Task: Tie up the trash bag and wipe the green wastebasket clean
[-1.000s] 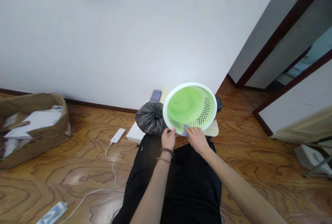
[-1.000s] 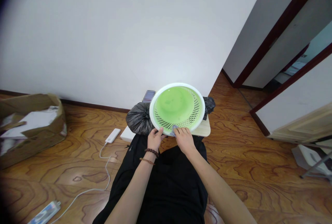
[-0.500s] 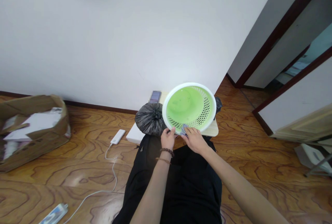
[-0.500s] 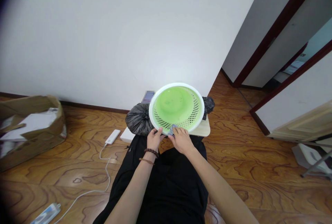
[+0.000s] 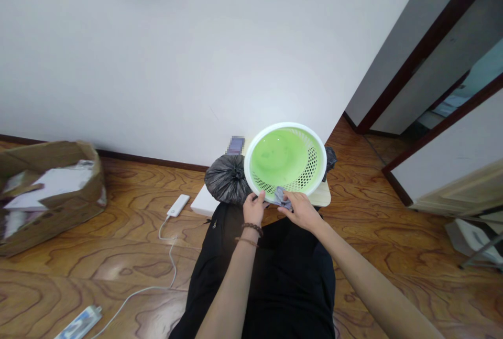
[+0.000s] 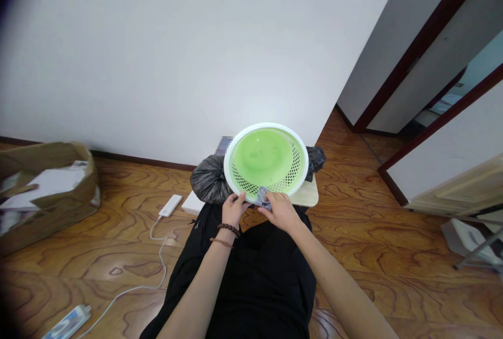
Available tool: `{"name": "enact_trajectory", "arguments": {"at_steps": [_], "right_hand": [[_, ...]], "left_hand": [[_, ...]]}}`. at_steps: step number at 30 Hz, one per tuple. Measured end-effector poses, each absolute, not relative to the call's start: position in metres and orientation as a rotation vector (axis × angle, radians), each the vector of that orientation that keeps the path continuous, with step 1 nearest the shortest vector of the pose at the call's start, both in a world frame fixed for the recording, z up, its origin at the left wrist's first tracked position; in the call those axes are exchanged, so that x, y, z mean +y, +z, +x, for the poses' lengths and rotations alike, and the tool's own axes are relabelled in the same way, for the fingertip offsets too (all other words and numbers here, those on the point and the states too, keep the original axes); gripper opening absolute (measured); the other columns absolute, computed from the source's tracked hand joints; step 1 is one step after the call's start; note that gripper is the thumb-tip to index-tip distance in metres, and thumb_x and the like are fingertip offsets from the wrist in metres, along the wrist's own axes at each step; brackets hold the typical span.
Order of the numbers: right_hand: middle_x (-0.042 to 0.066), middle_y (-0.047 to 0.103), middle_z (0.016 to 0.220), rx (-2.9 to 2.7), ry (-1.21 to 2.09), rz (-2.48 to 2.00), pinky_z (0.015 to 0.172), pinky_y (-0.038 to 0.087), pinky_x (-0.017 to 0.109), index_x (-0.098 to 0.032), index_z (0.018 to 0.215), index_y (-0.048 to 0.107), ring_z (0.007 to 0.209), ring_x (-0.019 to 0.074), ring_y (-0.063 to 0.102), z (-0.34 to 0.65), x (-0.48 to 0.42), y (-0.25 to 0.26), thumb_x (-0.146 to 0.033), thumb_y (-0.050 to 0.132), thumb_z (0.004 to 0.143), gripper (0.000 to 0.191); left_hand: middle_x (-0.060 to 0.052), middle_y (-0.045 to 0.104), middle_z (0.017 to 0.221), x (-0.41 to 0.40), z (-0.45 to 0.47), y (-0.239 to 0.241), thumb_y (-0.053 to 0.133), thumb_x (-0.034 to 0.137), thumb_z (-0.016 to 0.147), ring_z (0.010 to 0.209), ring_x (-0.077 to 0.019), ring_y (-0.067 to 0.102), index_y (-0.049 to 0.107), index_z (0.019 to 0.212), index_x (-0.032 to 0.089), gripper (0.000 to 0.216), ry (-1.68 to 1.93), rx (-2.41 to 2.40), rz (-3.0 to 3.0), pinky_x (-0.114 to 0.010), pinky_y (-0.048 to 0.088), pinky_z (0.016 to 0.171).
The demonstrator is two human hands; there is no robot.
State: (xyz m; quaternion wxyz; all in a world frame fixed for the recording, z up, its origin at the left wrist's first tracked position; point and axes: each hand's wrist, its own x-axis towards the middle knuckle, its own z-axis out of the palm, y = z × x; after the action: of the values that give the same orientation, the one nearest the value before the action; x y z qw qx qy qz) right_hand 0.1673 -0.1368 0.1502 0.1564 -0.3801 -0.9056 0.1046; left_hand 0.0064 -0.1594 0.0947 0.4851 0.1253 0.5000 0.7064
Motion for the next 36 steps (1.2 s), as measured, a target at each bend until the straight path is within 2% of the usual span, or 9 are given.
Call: {"name": "enact_trajectory", "arguments": {"at_steps": [4,10,16,20,24,27,29,33,36], "right_hand": [[0.007,0.06,0.109,-2.581,0.314,-1.118,0.09,0.034,0.032,-0.019,0.11,0.053,0.101,0.0174,0.052,0.17,-0.132,0.151,-0.029,0.034,0.091,0.029],[0.008,0.058,0.115,-2.667,0.232,-1.165,0.093,0.03,0.034,-0.019,0.125,0.046,0.106,0.018,0.049,0.172,-0.127,0.149,-0.025,0.043,0.085,0.041],[0.003,0.057,0.119,-2.652,0.297,-1.248,0.092,0.029,0.035,-0.028,0.116,0.055,0.111,0.0192,0.045,0.167,-0.12,0.148,-0.041,0.033,0.091,0.036],[0.004,0.061,0.112,-2.641,0.401,-1.389,0.086,0.033,0.033,-0.025,0.105,0.061,0.107,0.0188,0.049,0.161,-0.108,0.146,-0.037,0.02,0.094,0.043],[0.006,0.064,0.1,-2.57,0.448,-1.536,0.082,0.035,0.034,-0.021,0.1,0.059,0.1,0.0217,0.053,0.155,-0.096,0.139,-0.038,0.041,0.087,0.028],[0.004,0.064,0.103,-2.449,0.572,-1.553,0.081,0.037,0.033,-0.021,0.116,0.05,0.099,0.0213,0.054,0.151,-0.089,0.133,-0.033,0.054,0.079,0.039],[0.003,0.066,0.096,-2.36,0.654,-1.539,0.079,0.038,0.031,-0.02,0.12,0.047,0.093,0.0195,0.057,0.15,-0.085,0.13,-0.028,0.055,0.076,0.045],[0.004,0.066,0.086,-2.191,0.747,-1.416,0.074,0.041,0.027,-0.019,0.094,0.058,0.079,0.0165,0.059,0.149,-0.077,0.133,-0.03,0.05,0.079,0.02],[0.003,0.063,0.082,-2.041,0.747,-1.34,0.069,0.041,0.027,-0.019,0.085,0.054,0.075,0.0163,0.058,0.15,-0.075,0.141,-0.036,0.043,0.083,0.02]], "left_hand": [[-0.012,0.068,0.082,-0.161,0.007,0.098,0.068,0.028,0.071,0.072,-0.0191,0.067,0.055,0.089,0.008,0.029,1.727,1.208,0.287,-0.04,0.055,0.073],[-0.013,0.068,0.084,-0.162,0.009,0.101,0.069,0.027,0.071,0.072,-0.019,0.067,0.055,0.09,0.008,0.031,1.71,1.204,0.281,-0.04,0.055,0.075],[-0.013,0.068,0.083,-0.165,0.008,0.103,0.068,0.027,0.071,0.073,-0.0183,0.067,0.054,0.091,0.007,0.032,1.698,1.222,0.263,-0.038,0.055,0.075],[-0.013,0.068,0.083,-0.165,0.009,0.104,0.069,0.026,0.071,0.073,-0.0189,0.067,0.055,0.091,0.007,0.031,1.695,1.214,0.271,-0.039,0.055,0.075],[-0.013,0.068,0.082,-0.165,0.011,0.105,0.068,0.024,0.071,0.073,-0.0194,0.067,0.054,0.09,0.007,0.029,1.706,1.2,0.275,-0.04,0.055,0.074],[-0.012,0.068,0.081,-0.166,0.011,0.105,0.068,0.023,0.071,0.074,-0.0199,0.067,0.053,0.091,0.007,0.029,1.701,1.203,0.278,-0.039,0.055,0.074],[-0.012,0.068,0.081,-0.167,0.011,0.105,0.068,0.023,0.071,0.074,-0.0201,0.067,0.053,0.091,0.007,0.03,1.697,1.216,0.28,-0.039,0.055,0.074],[-0.013,0.068,0.082,-0.166,0.01,0.104,0.069,0.026,0.071,0.073,-0.0198,0.067,0.053,0.092,0.008,0.032,1.693,1.204,0.275,-0.039,0.055,0.074],[-0.014,0.068,0.083,-0.165,0.01,0.105,0.069,0.027,0.071,0.074,-0.0202,0.067,0.053,0.091,0.007,0.032,1.698,1.188,0.261,-0.039,0.055,0.074]]}}
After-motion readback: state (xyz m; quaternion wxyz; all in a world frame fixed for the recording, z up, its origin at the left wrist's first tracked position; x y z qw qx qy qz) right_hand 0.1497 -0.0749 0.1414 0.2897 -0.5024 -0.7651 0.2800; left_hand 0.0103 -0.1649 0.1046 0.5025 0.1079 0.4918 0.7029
